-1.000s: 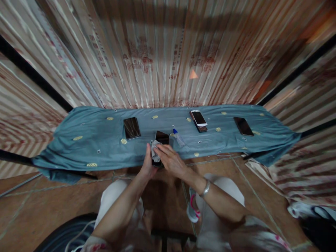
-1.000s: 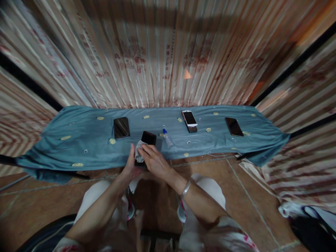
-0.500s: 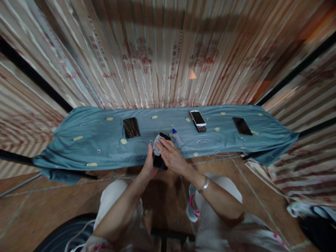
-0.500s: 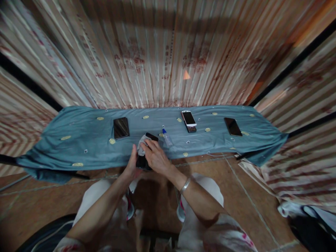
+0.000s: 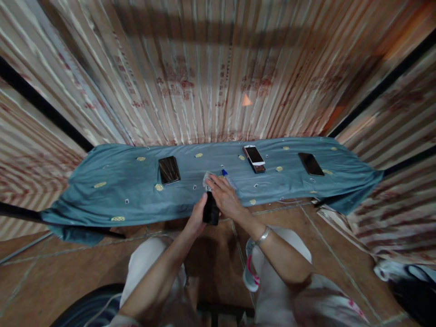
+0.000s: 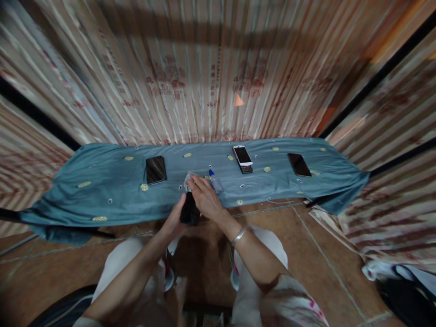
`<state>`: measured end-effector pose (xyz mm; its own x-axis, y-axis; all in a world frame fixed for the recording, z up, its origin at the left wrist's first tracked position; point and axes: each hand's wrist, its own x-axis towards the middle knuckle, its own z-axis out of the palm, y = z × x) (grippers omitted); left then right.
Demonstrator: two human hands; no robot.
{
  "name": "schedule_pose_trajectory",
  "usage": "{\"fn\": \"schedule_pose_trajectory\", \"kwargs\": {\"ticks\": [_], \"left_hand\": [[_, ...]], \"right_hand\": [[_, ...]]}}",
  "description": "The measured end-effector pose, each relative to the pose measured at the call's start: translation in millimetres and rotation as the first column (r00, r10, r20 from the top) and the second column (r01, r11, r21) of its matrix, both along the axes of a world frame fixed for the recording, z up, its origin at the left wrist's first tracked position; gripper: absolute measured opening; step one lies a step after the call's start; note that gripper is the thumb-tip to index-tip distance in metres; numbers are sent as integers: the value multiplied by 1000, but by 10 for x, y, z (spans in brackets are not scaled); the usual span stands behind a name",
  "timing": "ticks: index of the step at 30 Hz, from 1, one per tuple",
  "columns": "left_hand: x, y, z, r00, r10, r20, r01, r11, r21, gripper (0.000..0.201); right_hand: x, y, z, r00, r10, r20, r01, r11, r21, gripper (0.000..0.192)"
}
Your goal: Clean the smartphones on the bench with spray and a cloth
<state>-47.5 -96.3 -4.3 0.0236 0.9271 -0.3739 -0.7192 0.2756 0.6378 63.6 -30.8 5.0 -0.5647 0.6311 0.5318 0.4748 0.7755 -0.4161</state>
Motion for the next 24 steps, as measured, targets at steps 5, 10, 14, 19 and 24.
{"fn": "schedule_pose_trajectory", "kwargs": {"ticks": [5,10,14,19,24], "left_hand": [[4,-58,144,997,-26,-75,25,1000,-16,33],[-56,-66,243,995,-95,9,95,995,-30,42],[-82,-72,277,987,-130,95,132,991,-16,48],[-118,-56,275,972,-155,174,154,988,15,53],[-139,-45,269,973,-113,200,117,993,-7,51]], "right_hand": [[45,195,7,986,-112,-122,100,990,-99,42],[91,295,10,926,-216,-309,85,918,-387,25],[103,341,11,763,-357,-539,-185,678,-711,20],[129,338,35,568,-537,-623,-526,346,-777,15],[164,313,89,547,-610,-573,-581,215,-785,9]]}}
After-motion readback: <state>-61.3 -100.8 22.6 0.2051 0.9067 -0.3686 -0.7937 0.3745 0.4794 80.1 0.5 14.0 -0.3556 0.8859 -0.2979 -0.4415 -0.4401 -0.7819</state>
